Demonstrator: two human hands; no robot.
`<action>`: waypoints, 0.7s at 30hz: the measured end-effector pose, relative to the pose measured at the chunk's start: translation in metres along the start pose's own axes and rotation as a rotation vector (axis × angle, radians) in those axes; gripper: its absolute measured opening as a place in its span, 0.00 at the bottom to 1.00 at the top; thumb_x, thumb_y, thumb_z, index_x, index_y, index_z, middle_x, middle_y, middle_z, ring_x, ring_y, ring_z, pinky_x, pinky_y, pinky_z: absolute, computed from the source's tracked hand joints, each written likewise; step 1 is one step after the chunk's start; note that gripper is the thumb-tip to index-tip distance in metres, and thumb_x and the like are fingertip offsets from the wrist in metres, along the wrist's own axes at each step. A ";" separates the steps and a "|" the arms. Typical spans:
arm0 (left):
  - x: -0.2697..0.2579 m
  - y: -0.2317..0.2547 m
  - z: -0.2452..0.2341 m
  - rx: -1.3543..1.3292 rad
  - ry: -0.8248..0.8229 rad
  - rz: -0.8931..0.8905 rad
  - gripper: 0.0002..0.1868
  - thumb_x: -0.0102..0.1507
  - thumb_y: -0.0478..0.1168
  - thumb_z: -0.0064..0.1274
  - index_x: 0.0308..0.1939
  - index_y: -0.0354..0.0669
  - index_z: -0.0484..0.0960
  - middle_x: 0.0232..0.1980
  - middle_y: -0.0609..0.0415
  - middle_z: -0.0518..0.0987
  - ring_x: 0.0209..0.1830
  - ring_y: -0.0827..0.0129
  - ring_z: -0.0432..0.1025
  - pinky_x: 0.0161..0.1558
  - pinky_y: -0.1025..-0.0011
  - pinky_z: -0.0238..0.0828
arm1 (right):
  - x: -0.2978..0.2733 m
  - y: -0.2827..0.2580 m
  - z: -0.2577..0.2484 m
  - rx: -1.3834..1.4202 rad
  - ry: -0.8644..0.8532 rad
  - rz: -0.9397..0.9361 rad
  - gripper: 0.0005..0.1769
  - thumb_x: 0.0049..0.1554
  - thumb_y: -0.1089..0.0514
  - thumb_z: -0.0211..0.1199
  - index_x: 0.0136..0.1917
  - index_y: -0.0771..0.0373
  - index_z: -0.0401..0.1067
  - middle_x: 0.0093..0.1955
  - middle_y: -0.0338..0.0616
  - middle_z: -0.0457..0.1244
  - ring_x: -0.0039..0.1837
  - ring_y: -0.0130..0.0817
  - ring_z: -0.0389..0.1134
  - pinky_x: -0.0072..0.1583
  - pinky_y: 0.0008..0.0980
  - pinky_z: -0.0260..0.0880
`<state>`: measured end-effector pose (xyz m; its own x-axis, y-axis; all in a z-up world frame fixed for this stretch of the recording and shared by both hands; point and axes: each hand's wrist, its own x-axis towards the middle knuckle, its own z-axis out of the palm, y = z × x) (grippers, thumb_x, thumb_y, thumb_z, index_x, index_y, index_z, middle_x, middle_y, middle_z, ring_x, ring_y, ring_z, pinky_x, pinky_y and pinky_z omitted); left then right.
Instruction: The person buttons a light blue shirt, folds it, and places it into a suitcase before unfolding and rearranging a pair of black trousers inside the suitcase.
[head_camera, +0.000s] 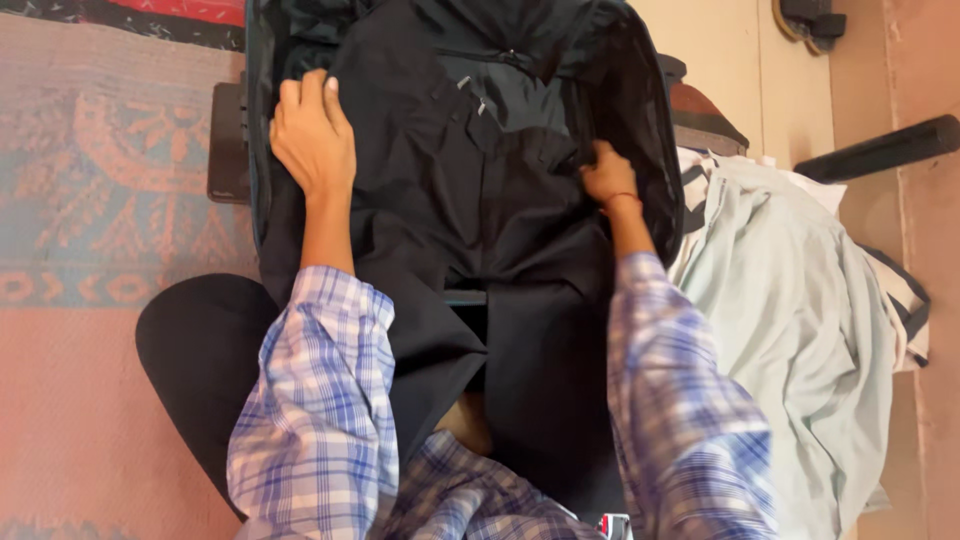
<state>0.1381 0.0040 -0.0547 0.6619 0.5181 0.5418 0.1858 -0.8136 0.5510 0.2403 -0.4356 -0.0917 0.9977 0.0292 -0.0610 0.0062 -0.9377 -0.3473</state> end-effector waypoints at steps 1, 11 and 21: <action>0.002 0.008 -0.010 -0.096 0.125 0.051 0.09 0.75 0.45 0.51 0.53 0.49 0.83 0.45 0.52 0.78 0.42 0.53 0.76 0.43 0.59 0.70 | 0.010 0.007 0.021 0.059 -0.040 0.003 0.30 0.55 0.54 0.69 0.70 0.56 0.71 0.55 0.54 0.69 0.56 0.46 0.70 0.56 0.39 0.70; 0.000 0.001 -0.045 -0.331 0.595 -0.300 0.18 0.77 0.48 0.40 0.53 0.39 0.80 0.47 0.51 0.77 0.45 0.62 0.77 0.48 0.65 0.74 | -0.002 -0.002 -0.006 1.443 0.090 -0.036 0.09 0.63 0.58 0.57 0.56 0.60 0.71 0.55 0.37 0.69 0.55 0.28 0.68 0.58 0.27 0.67; 0.004 -0.021 -0.042 -0.336 0.770 -0.342 0.17 0.78 0.48 0.40 0.59 0.40 0.77 0.56 0.52 0.79 0.57 0.62 0.77 0.59 0.66 0.76 | -0.029 -0.010 -0.040 1.746 0.034 -0.291 0.11 0.66 0.52 0.60 0.56 0.60 0.70 0.52 0.37 0.64 0.55 0.27 0.66 0.61 0.28 0.69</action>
<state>0.1067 0.0343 -0.0379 -0.0822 0.8487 0.5224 -0.0183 -0.5254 0.8507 0.2136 -0.4412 -0.0490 0.9784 0.0841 0.1889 0.1178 0.5240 -0.8435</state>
